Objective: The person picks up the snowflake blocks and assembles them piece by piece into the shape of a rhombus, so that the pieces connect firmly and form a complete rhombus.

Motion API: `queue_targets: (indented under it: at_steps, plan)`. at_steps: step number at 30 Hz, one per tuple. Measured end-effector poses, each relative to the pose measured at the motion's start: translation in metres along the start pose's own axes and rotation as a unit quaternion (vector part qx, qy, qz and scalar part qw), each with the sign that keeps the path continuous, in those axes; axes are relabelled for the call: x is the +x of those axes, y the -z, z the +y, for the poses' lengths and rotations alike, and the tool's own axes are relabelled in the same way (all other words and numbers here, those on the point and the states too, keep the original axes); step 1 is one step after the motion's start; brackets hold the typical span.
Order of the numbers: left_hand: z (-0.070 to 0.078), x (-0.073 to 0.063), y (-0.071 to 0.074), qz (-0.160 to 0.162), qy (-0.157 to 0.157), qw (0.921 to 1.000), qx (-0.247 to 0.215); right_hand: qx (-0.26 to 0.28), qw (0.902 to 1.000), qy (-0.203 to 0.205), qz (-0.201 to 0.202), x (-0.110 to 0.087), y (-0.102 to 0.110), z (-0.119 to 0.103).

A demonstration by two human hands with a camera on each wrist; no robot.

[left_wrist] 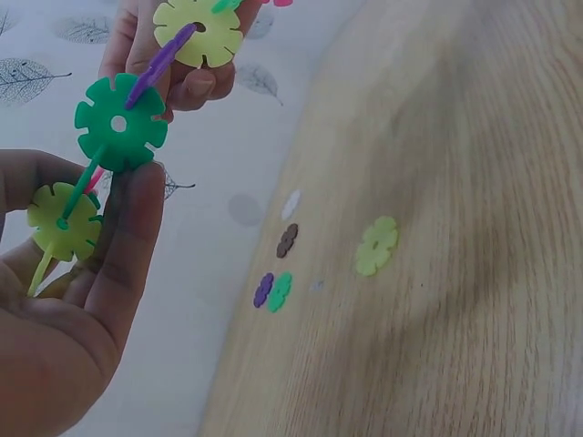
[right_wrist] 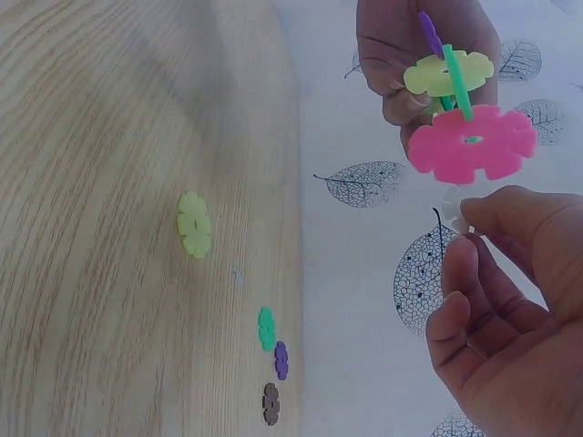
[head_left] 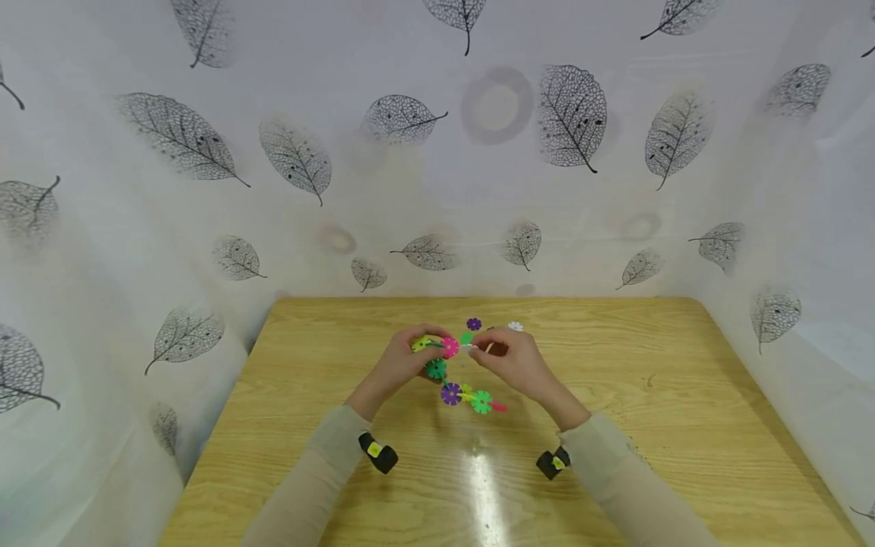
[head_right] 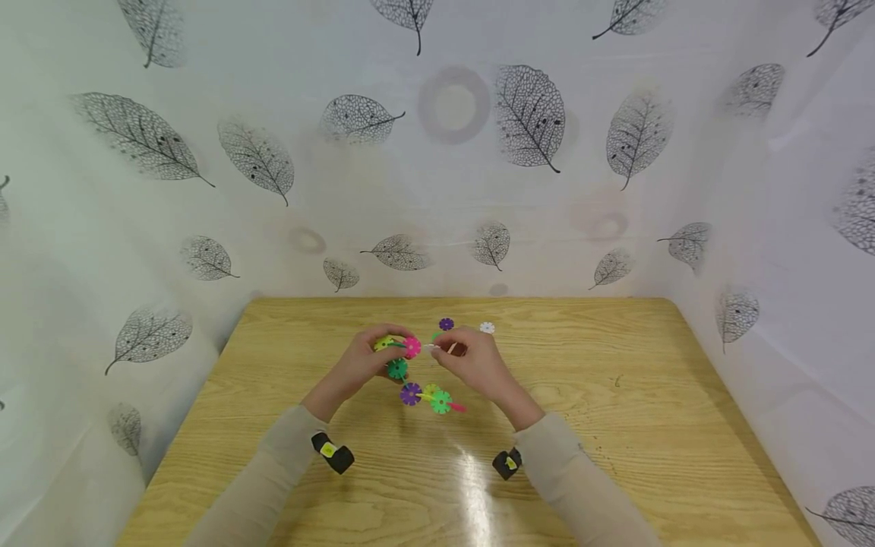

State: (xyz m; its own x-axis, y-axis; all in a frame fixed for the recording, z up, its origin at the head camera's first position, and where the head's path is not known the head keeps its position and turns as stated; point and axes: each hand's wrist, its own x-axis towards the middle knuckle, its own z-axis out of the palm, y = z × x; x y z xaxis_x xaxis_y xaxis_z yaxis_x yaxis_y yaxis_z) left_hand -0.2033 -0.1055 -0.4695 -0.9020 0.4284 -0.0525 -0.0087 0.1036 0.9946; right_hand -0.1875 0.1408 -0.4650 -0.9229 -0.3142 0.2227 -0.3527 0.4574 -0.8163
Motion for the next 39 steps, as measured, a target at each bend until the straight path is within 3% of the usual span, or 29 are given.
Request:
queue_targets:
  at_steps: [26,34,39]
  plan:
    - [0.001,-0.001,-0.013,-0.001,0.002,0.9999,0.014,-0.011,0.9980,0.059,0.019,-0.001,-0.002,0.000]
    - [-0.001,0.001,-0.016,-0.003,-0.026,0.9986,0.047,0.010,0.9981,0.059,0.017,-0.003,-0.002,-0.001]
    - [-0.001,0.000,-0.017,-0.014,-0.014,0.9998,0.009,0.010,0.9983,0.055,0.020,-0.004,-0.003,0.001]
